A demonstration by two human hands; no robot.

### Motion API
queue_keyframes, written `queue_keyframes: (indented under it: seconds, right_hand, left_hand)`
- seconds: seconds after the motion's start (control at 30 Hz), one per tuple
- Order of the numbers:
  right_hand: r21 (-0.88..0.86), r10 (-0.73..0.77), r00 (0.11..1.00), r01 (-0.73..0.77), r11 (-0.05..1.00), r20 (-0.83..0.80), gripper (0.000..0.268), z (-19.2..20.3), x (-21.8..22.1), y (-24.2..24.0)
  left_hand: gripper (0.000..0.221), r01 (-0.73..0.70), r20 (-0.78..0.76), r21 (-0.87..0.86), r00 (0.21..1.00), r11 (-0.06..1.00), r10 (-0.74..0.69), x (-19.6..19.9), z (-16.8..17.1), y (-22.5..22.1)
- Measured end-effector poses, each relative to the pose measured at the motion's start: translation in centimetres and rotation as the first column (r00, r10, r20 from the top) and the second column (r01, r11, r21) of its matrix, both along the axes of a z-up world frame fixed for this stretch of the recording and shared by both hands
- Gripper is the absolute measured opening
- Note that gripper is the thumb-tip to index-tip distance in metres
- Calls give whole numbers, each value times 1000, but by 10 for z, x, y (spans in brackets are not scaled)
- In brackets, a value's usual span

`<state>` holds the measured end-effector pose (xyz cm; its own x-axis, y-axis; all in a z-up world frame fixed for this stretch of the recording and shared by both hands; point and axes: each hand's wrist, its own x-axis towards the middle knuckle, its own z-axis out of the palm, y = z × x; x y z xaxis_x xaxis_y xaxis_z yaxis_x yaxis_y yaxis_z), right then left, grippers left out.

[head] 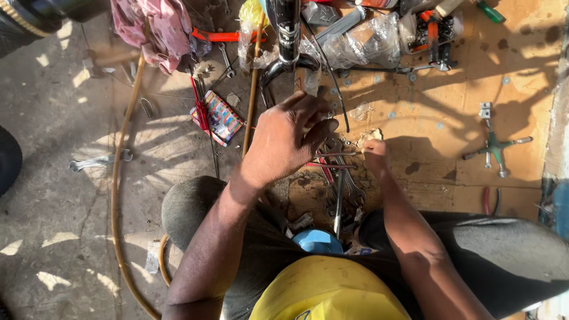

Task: The person uses a wrench to tighten and adjust bolts on the handlebars and front fork assembly of a bicycle.

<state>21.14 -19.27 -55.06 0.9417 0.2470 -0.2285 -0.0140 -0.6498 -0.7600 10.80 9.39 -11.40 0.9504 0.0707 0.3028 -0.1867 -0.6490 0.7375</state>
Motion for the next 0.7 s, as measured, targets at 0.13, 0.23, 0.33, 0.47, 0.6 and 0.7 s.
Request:
queue_keyframes:
  seconds: [0.13,0.23,0.33,0.47,0.6,0.7]
  right_hand:
    - [-125,185,972,-167,978,143,14,-29,-6,23]
    - [-281,208,963,-154,947,173,15,-36,-10,43]
    - [-342,207,975,-170,924,77,21,-40,-12,61]
    - [-353,162,986,-136,926,46,32,-40,-15,60]
    - [-158,216,961,-189,969,172,37,-39,-14,73]
    - [-120,227,945,-204,972,236,40,-40,-13,77]
  left_hand:
    - [22,-57,-14,253,998,966,63,0,-22,4]
    - [24,-57,1,344,998,937,60,1,-24,6]
    - [26,-52,-37,330,997,942,68,-1,-22,9]
    - [29,-47,-81,347,993,937,80,-2,-22,7]
    - [34,9,-146,409,988,913,56,-6,-27,-2]
    - [37,113,-185,409,982,905,-39,-9,-36,-10]
